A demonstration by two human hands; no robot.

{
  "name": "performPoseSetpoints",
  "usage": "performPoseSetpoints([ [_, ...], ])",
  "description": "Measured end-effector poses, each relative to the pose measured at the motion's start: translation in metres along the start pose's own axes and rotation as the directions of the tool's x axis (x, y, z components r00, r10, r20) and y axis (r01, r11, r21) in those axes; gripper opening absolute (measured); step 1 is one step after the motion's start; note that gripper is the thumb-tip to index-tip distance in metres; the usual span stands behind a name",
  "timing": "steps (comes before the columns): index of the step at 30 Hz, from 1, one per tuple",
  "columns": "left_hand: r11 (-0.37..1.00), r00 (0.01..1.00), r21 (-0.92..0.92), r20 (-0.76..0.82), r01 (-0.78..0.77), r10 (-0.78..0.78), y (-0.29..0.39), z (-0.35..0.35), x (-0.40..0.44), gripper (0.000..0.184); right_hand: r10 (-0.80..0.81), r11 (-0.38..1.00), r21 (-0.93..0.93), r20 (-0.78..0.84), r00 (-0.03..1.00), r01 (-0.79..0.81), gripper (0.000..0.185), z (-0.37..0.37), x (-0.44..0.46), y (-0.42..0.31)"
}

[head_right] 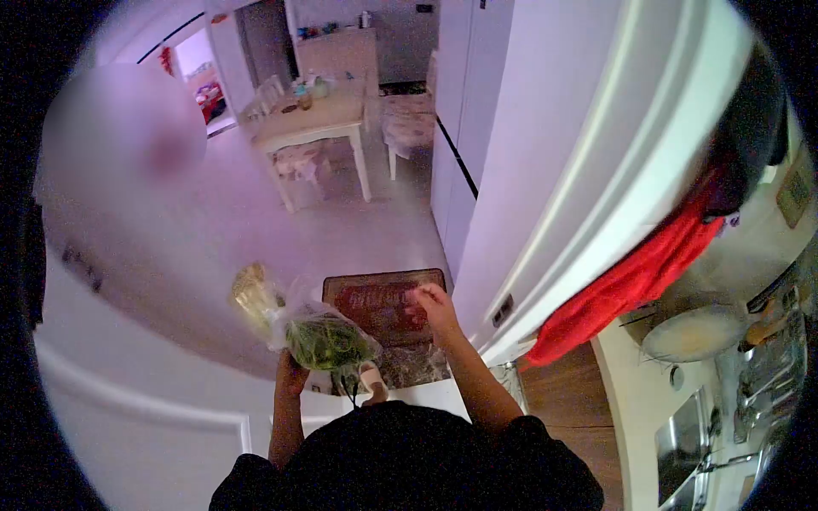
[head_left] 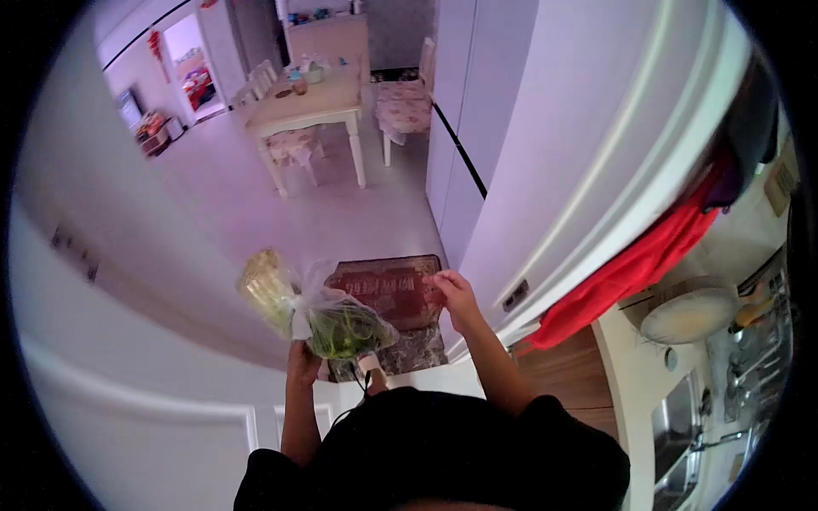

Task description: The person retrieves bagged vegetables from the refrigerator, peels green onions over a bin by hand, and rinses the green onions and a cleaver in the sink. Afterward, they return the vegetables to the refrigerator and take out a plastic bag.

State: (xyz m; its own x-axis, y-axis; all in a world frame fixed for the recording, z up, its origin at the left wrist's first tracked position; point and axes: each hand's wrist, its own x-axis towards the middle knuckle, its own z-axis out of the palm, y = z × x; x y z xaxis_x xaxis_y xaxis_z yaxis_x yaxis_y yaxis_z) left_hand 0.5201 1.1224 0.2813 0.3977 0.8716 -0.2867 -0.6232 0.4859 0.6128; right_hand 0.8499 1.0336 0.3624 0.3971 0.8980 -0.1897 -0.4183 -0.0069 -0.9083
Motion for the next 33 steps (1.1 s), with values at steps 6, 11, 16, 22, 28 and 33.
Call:
performPoseSetpoints([
  [6,0.981,0.970,0.027,0.151,0.191,-0.193,0.025,0.021,0.206,0.041,0.023,0.999,0.031,-0.176,0.984,-0.018,0.014,-0.021,0.190,0.015],
  [11,0.931,0.898,0.081,0.248,0.356,-0.365,0.033,0.044,0.336,0.040,0.030,0.978,0.206,-0.329,0.944,0.041,0.027,-0.038,0.299,-0.008],
  [16,0.925,0.901,0.356,0.347,0.132,-0.262,0.060,0.132,0.440,0.040,0.089,0.927,0.369,-0.390,0.917,0.067,0.018,-0.088,0.457,-0.019],
  [22,0.887,0.844,0.229,0.285,0.401,-0.455,0.071,0.157,0.613,0.038,-0.085,0.677,0.555,-0.594,0.800,0.484,0.011,-0.187,0.665,0.015],
  [28,0.832,0.748,0.354,0.380,0.427,-0.545,0.092,0.160,0.621,0.042,0.065,0.230,0.561,-0.824,0.562,0.795,0.010,-0.185,0.642,0.056],
  [33,0.773,0.587,0.555,0.528,0.308,-0.613,0.092,0.122,0.673,0.044,0.027,0.171,0.479,-0.876,0.482,0.861,0.010,-0.159,0.599,0.109],
])
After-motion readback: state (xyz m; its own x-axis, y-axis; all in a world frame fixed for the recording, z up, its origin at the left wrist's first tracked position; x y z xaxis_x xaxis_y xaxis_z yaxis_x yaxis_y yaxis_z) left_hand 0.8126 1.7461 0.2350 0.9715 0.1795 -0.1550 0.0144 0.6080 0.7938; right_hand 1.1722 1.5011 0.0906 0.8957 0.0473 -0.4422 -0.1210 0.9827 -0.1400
